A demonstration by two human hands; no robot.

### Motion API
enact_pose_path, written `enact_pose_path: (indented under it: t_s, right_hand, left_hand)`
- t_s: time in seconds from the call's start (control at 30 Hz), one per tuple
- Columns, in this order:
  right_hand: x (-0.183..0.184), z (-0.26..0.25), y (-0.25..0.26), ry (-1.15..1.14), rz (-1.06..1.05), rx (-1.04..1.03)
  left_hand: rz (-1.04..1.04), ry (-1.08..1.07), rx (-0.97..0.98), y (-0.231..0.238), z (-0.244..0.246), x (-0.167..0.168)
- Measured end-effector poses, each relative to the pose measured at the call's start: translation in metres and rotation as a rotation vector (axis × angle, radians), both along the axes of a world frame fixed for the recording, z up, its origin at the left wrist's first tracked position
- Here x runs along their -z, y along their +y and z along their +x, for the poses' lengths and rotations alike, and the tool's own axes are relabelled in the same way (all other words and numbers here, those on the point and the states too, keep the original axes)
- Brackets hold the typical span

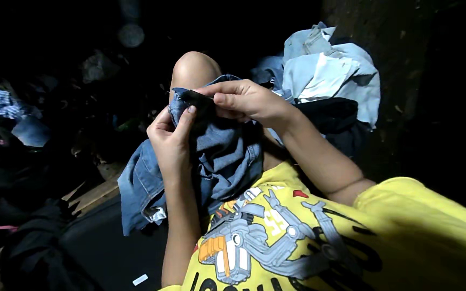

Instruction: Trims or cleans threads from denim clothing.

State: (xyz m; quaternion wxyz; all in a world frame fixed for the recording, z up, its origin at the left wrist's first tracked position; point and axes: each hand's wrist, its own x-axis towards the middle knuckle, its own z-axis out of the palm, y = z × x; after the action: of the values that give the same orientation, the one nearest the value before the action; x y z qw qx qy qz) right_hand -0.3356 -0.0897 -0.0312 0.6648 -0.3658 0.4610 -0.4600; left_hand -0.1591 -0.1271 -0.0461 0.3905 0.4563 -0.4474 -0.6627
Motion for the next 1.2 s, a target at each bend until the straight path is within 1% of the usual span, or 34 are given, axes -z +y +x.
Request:
enact_pose_path:
  t_s: [0.1,0.17,0.23,0.3,0.37,0.43,0.5,0.63,0.73,0.83,0.93,1.0,1.1,1.2]
  right_hand:
    - [0.0,0.001,0.002,0.062,-0.033,0.032]
    - [0.003,0.0,0.008,0.194,-0.104,0.097]
    - [0.009,-0.001,0.016,0.36,-0.13,0.177]
    - [0.018,-0.001,0.021,0.515,-0.148,0.298]
    - [0.026,-0.004,0.022,0.683,-0.206,0.372]
    - [0.033,-0.009,0.014,0.823,-0.32,0.409]
    - [0.039,-0.013,0.002,0.902,-0.416,0.393]
    - [0.038,-0.019,-0.008,0.816,-0.416,0.254]
    - [0.033,-0.025,-0.004,0.706,-0.333,0.19]
    - [0.034,-0.022,0.001,0.74,-0.218,0.264]
    - [0.03,-0.022,0.003,0.797,-0.132,0.366]
    - [0.026,-0.021,0.002,0.841,-0.212,0.388]
    - [0.026,-0.009,-0.005,0.864,-0.36,0.334]
    - [0.036,0.001,-0.009,0.859,-0.374,0.331]
  left_hand:
    - [-0.058,-0.041,-0.087,0.001,-0.006,0.001]
    - [-0.09,-0.049,-0.105,0.001,-0.009,0.001]
    - [-0.084,-0.054,-0.116,0.0,-0.011,-0.001]
    - [-0.061,-0.065,-0.096,-0.001,-0.013,-0.005]
    - [-0.052,-0.078,-0.054,0.0,-0.015,-0.009]
    - [-0.071,-0.111,-0.02,-0.001,-0.016,-0.011]
    - [-0.075,-0.135,-0.022,-0.001,-0.016,-0.009]
    - [-0.112,-0.142,-0.04,0.0,-0.015,-0.008]
    - [-0.199,-0.147,-0.014,-0.002,-0.011,-0.001]
    - [-0.295,-0.219,0.014,-0.004,-0.006,0.001]
    - [-0.413,-0.388,0.076,-0.007,0.006,0.0]
    - [-0.468,-0.482,0.099,-0.011,0.013,0.0]
    - [-0.411,-0.398,0.172,-0.022,0.019,0.0]
    - [-0.366,-0.389,0.244,-0.029,0.014,-0.003]
